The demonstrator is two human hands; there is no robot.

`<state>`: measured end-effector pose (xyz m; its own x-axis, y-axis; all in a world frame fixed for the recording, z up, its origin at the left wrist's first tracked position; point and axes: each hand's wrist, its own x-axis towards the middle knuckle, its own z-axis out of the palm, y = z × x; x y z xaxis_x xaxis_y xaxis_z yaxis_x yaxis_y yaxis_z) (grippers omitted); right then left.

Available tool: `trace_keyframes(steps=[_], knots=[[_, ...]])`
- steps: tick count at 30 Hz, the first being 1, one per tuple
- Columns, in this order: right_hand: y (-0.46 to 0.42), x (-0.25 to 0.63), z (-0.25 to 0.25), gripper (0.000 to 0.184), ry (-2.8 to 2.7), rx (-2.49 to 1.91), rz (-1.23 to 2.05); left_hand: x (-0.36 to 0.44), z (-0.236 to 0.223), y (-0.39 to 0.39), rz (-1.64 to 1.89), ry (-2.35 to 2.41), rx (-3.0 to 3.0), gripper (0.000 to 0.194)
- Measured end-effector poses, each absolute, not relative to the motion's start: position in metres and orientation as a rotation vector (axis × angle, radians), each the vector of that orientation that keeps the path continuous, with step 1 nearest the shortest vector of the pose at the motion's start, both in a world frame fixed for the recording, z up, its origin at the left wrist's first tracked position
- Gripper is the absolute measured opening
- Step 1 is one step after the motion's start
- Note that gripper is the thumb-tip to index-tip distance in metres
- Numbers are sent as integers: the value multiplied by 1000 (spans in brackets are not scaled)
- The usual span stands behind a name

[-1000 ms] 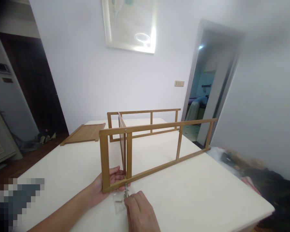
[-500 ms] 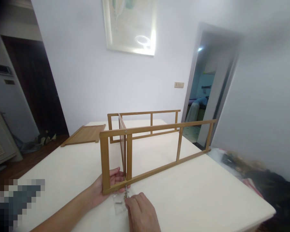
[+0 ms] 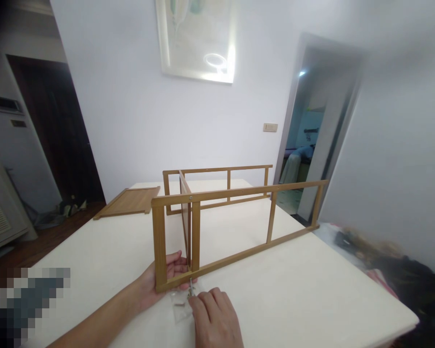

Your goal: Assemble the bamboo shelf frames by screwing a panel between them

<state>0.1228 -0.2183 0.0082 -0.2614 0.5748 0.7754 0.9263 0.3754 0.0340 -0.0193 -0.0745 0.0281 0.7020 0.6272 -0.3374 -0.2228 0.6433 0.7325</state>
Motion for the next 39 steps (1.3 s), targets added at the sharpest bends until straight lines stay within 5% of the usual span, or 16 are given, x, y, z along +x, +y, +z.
trace_keyframes(steps=[27,39], knots=[[-221,120,9,13,-1897,-1419,-792,-20,31,-76,513,637,721,34],[-220,115,12,7,-1776,-1386,-546,-20,28,-74,507,602,664,26]])
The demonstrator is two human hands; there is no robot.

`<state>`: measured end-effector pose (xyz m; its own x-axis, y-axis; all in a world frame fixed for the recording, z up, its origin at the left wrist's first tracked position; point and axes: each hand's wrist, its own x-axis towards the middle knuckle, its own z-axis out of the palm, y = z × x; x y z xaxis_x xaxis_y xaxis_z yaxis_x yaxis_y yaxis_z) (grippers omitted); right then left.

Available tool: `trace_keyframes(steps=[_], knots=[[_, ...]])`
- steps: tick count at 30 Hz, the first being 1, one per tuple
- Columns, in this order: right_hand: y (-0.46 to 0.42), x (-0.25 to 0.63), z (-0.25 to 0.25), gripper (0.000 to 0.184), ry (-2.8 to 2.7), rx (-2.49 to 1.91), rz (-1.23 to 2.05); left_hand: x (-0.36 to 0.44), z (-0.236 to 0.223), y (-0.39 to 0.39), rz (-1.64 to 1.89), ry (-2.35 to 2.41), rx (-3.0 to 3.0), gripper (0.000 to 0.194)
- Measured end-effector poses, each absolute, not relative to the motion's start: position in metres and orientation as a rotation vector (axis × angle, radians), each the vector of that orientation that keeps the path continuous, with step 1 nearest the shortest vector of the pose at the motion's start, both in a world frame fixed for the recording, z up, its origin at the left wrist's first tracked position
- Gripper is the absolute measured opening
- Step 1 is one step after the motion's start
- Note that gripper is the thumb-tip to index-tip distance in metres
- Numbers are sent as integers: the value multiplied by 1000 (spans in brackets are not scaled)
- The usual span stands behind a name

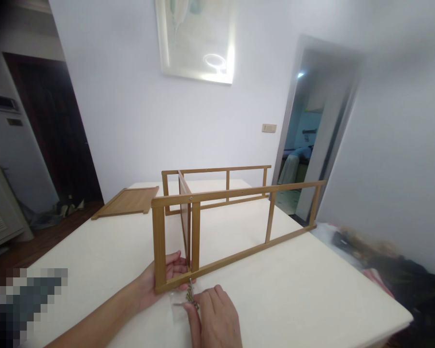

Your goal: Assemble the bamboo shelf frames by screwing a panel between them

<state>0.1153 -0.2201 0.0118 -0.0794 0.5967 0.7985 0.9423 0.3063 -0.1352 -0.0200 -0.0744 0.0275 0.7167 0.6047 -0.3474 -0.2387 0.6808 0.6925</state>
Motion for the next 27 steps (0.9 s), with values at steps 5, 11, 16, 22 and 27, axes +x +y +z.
trace_keyframes(steps=[5,11,16,22,27], knots=[[-221,116,11,8,-1749,-1394,-472,-20,25,-73,496,603,662,27],[-218,118,7,12,-1785,-1396,-460,-21,27,-73,500,620,672,27],[-210,115,-3,25,-1679,-1341,-539,-20,28,-73,508,635,667,27],[-209,114,-4,26,-1652,-1335,-465,-21,26,-72,501,607,662,27],[-215,115,-1,18,-1666,-1305,-244,-21,26,-73,506,607,651,26]])
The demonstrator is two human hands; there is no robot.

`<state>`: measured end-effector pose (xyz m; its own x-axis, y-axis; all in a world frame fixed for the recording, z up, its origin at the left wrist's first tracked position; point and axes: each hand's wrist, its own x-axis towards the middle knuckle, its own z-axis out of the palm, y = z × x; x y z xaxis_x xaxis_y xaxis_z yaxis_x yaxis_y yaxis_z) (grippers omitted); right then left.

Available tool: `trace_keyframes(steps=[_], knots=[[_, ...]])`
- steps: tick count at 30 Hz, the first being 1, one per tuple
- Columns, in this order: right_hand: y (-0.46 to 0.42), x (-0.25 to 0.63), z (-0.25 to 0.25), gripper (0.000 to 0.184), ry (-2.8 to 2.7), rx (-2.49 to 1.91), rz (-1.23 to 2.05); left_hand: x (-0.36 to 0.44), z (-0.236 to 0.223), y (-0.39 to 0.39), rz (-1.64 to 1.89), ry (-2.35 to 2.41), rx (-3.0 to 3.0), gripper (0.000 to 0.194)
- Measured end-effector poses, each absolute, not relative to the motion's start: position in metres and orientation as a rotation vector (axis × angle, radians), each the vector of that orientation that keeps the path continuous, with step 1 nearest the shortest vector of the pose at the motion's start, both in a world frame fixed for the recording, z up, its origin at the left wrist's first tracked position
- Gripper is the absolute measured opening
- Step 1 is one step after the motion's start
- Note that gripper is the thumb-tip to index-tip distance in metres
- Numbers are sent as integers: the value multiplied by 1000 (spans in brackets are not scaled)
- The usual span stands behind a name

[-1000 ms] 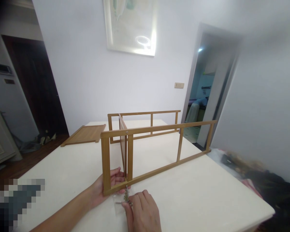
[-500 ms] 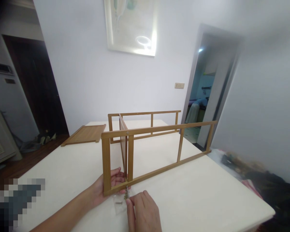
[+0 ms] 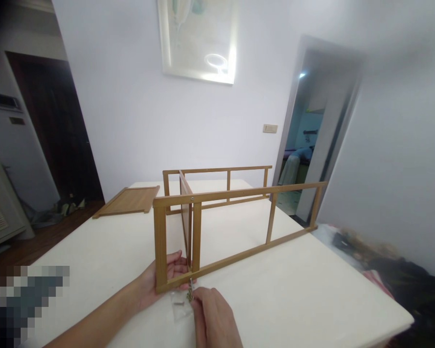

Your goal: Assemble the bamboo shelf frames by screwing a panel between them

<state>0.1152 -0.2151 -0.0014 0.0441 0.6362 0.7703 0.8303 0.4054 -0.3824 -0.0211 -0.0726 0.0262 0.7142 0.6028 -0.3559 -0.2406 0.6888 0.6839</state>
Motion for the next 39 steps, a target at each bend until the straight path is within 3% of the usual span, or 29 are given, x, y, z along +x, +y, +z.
trace_keyframes(steps=[39], knots=[[-222,124,13,22,-1896,-1386,-640,-20,23,-71,514,607,657,25]])
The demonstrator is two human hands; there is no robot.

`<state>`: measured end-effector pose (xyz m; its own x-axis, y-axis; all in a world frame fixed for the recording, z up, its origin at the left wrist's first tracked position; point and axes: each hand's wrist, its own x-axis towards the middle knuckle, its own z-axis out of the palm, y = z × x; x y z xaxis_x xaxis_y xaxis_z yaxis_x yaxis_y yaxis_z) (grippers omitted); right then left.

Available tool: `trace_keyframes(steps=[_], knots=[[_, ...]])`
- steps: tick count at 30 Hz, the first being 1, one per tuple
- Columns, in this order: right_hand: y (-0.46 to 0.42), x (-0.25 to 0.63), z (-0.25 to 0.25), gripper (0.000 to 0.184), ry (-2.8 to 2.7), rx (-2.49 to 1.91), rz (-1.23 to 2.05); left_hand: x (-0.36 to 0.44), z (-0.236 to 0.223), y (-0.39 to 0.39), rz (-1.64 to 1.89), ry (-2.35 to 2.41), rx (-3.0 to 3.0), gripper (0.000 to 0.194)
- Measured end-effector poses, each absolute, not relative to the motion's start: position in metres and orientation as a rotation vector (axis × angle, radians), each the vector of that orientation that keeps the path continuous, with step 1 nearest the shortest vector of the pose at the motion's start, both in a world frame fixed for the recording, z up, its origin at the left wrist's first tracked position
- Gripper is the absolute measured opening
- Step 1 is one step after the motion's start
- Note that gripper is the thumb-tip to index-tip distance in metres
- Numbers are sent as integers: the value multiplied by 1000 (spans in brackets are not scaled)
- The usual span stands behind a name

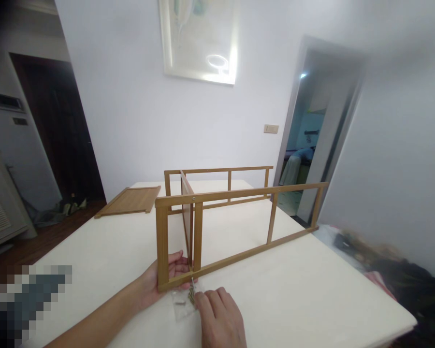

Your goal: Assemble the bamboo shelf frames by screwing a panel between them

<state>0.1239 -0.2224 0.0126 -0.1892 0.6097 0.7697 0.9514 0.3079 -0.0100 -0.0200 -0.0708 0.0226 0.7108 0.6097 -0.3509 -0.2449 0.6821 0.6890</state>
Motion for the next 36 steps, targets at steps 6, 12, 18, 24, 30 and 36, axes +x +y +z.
trace_keyframes(steps=[6,12,18,24,30,36], knots=[[-224,124,12,22,-1890,-1426,-657,-20,29,-75,512,660,680,29],[-222,124,11,21,-1856,-1443,-710,-19,33,-76,521,664,701,31],[-219,123,13,21,-1810,-1431,-801,-19,27,-73,521,650,718,34],[-220,121,13,20,-1795,-1415,-836,-19,30,-74,534,682,698,30],[-221,121,10,18,-1790,-1396,-868,-19,31,-74,521,680,699,32],[-222,119,10,17,-1779,-1408,-881,-19,24,-69,505,666,697,34]])
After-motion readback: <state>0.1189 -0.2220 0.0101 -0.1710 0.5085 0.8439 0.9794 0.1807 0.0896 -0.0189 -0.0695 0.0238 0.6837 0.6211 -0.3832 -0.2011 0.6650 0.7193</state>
